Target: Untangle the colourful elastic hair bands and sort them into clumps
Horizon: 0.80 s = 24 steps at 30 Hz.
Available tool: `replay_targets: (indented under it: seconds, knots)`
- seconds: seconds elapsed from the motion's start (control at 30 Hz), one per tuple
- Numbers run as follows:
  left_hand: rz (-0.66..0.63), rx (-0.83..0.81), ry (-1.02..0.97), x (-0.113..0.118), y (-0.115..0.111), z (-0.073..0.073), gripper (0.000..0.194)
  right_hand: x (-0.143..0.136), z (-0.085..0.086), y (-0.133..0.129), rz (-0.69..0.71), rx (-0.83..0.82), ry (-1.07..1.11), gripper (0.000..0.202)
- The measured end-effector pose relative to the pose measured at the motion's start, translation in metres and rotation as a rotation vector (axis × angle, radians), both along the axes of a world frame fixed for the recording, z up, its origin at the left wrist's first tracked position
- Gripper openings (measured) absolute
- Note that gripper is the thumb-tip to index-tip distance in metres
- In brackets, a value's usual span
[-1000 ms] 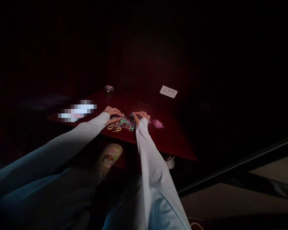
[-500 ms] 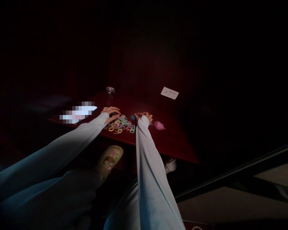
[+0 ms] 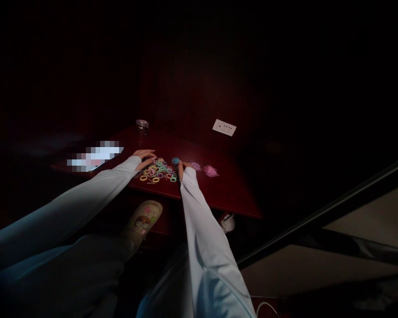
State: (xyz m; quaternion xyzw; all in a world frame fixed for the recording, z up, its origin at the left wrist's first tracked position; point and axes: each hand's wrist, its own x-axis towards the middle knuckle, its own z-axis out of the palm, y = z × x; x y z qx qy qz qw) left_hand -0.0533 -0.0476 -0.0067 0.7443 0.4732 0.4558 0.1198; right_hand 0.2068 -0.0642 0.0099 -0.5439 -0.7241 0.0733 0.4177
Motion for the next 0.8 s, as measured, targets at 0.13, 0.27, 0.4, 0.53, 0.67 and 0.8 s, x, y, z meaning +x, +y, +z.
replay_targets:
  seconds: [0.13, 0.27, 0.4, 0.53, 0.67, 0.8]
  knots:
    - [0.012, -0.08, -0.053, 0.004, 0.002, -0.002, 0.055, -0.006, 0.005, -0.011, 0.012, -0.046, -0.104, 0.041]
    - [-0.033, -0.134, -0.131, 0.01, 0.001, -0.004, 0.076, -0.011, 0.009, -0.017, 0.142, -0.03, -0.133, 0.031]
    - [-0.082, -0.18, -0.262, 0.011, 0.001, -0.003, 0.082, -0.013, 0.008, -0.02, 0.189, -0.019, -0.143, 0.028]
    - [-0.171, -0.287, -0.29, 0.008, 0.003, 0.001, 0.078, -0.012, 0.007, -0.018, 0.228, -0.008, -0.136, 0.026]
    - [-0.125, -0.228, -0.238, 0.009, -0.004, 0.006, 0.073, -0.009, 0.007, -0.014, 0.201, 0.009, -0.1, 0.029]
    - [-0.139, -0.055, 0.019, 0.01, -0.02, 0.008, 0.055, -0.007, 0.009, -0.013, 0.106, -0.007, -0.083, 0.03]
